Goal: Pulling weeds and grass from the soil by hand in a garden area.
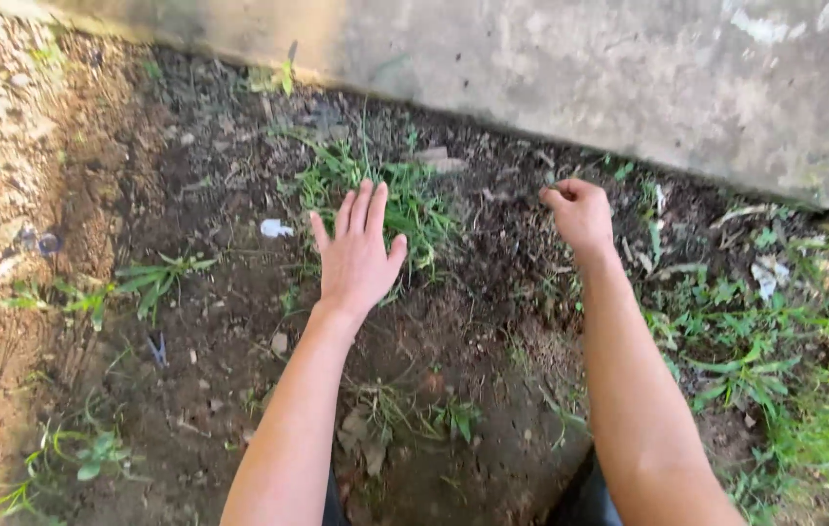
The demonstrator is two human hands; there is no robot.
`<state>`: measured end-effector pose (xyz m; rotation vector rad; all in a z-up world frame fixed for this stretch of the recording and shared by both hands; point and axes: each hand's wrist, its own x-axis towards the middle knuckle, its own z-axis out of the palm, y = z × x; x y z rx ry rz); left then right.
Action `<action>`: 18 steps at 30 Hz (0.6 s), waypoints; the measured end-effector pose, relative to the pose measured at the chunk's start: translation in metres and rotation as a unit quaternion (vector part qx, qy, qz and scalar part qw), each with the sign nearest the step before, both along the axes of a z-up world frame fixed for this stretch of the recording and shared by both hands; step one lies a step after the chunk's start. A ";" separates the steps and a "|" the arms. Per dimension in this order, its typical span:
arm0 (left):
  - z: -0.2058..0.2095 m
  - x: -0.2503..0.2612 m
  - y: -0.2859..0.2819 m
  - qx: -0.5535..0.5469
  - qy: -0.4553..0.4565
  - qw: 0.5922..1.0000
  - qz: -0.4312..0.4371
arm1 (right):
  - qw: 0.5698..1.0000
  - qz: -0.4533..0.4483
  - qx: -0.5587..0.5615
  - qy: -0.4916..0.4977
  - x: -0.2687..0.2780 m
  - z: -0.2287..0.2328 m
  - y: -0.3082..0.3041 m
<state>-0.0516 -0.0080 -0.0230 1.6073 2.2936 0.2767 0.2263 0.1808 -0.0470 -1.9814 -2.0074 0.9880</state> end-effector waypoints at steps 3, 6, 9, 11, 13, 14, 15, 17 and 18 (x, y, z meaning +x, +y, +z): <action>0.000 0.001 0.005 0.004 -0.009 1.000 -0.016 | 0.993 -0.087 -0.029 0.071 -0.026 0.019 -0.006; 0.010 0.005 0.011 0.009 -0.022 1.000 -0.014 | 0.988 0.020 -0.059 0.141 -0.058 0.036 -0.022; 0.015 0.012 0.014 0.049 -0.041 0.998 0.009 | 0.931 0.206 -0.183 0.241 -0.088 0.050 -0.047; 0.016 0.019 0.018 0.084 -0.042 0.996 -0.013 | 0.923 0.223 -0.168 0.265 -0.091 0.022 -0.054; 0.010 0.032 0.021 0.085 -0.030 0.995 -0.051 | 0.943 0.234 -0.114 0.206 -0.080 0.019 -0.062; 0.006 0.039 0.022 0.086 -0.017 0.993 -0.080 | 0.955 0.251 -0.065 0.142 -0.074 0.017 -0.066; 0.004 0.047 0.024 0.086 -0.021 0.992 -0.090 | 0.958 0.240 -0.064 0.140 -0.062 0.016 -0.071; -0.002 0.068 0.029 0.080 -0.023 0.986 -0.143 | 0.974 0.205 -0.031 0.091 -0.034 0.013 -0.079; -0.006 0.078 0.031 0.078 -0.028 0.985 -0.155 | 0.977 0.193 -0.033 0.087 -0.017 0.006 -0.084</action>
